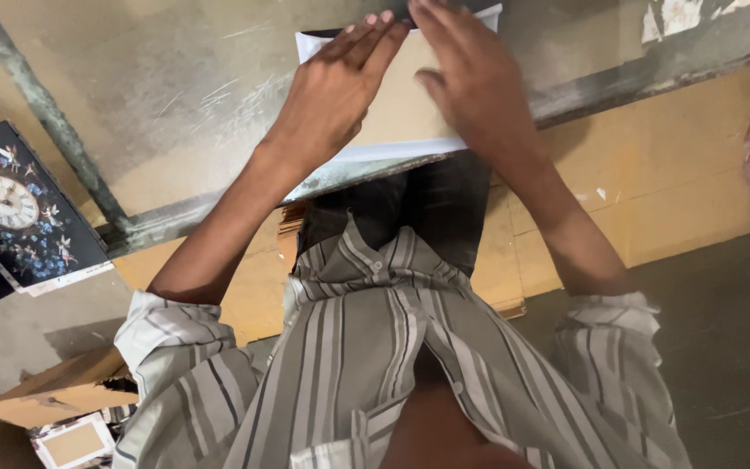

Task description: The person sits on the floor and repeatedly picks up a white card and a brown card, aligns them, and presses them together. They place the assembled pair on a stack to the left and continue the process with additional cards.

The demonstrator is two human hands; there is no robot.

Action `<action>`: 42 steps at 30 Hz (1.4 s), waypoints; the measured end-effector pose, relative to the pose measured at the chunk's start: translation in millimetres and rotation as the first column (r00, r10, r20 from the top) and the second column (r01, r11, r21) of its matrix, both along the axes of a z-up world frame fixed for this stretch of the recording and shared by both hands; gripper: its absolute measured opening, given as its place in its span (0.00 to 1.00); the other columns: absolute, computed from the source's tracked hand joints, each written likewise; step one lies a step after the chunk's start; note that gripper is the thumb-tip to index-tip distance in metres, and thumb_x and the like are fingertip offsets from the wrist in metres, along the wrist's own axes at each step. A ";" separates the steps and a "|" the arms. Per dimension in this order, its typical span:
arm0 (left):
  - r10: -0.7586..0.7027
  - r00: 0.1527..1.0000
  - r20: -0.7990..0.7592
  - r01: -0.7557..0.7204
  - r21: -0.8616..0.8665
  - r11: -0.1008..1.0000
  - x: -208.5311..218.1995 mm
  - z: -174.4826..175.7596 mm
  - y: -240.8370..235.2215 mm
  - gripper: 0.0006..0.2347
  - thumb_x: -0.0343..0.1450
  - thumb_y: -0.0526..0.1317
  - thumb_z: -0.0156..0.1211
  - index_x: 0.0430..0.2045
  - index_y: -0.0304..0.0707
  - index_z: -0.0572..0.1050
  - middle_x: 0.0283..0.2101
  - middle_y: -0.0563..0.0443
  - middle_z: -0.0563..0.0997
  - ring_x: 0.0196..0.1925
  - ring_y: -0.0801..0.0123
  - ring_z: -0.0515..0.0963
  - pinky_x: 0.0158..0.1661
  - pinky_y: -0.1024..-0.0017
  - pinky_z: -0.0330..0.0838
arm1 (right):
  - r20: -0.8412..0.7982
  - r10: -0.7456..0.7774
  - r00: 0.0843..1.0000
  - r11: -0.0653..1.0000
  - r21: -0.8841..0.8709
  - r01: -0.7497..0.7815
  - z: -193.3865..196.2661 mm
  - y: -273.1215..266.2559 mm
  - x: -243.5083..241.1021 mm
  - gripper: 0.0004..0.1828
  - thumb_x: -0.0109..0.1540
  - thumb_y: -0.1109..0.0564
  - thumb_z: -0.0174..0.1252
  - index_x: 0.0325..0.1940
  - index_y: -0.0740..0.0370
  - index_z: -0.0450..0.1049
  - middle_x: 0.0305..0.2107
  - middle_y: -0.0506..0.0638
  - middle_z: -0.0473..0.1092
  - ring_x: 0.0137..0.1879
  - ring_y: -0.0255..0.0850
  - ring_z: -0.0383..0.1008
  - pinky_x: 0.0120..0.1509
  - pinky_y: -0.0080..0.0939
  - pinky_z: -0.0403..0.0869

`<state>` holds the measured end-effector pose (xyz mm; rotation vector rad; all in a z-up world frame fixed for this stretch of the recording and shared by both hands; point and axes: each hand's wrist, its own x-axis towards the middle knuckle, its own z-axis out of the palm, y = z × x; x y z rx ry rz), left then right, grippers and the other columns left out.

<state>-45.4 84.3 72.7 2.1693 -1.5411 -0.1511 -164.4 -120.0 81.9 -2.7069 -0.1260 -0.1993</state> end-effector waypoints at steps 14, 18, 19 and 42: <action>0.151 0.989 0.002 -0.149 -0.122 0.981 -13.1 -16.3 2.1 0.22 0.67 0.23 0.56 0.57 0.29 0.67 0.49 0.30 0.81 0.54 0.44 0.81 0.56 0.56 0.75 | -0.361 -0.196 0.911 0.980 -0.044 0.194 6.4 34.2 -1.6 0.31 0.71 0.45 0.55 0.75 0.60 0.63 0.68 0.54 0.66 0.75 0.49 0.63 0.81 0.50 0.57; 0.206 0.976 -0.077 -0.212 -0.089 0.973 -13.1 -7.3 7.1 0.14 0.74 0.30 0.60 0.52 0.32 0.66 0.35 0.37 0.81 0.38 0.44 0.82 0.35 0.54 0.77 | -0.023 -0.048 0.999 0.963 -0.267 0.040 6.2 37.1 -5.7 0.47 0.72 0.34 0.56 0.79 0.74 0.55 0.74 0.62 0.58 0.80 0.54 0.55 0.82 0.63 0.40; 0.214 0.973 -0.081 -0.223 -0.108 0.969 -10.9 -4.3 6.2 0.13 0.76 0.32 0.61 0.51 0.32 0.66 0.33 0.38 0.81 0.34 0.45 0.81 0.31 0.54 0.76 | -0.040 -0.069 0.997 0.961 -0.271 0.056 6.3 30.3 -7.5 0.48 0.74 0.30 0.53 0.80 0.73 0.54 0.75 0.61 0.57 0.81 0.54 0.54 0.81 0.66 0.37; 0.372 0.927 0.050 -0.376 0.141 0.916 -32.4 -12.1 16.6 0.36 0.80 0.64 0.42 0.72 0.28 0.57 0.73 0.32 0.62 0.76 0.42 0.59 0.73 0.46 0.49 | -0.140 -0.255 0.957 0.947 -0.237 0.218 16.5 28.7 -24.6 0.59 0.69 0.22 0.46 0.80 0.79 0.50 0.77 0.67 0.50 0.82 0.59 0.40 0.76 0.81 0.28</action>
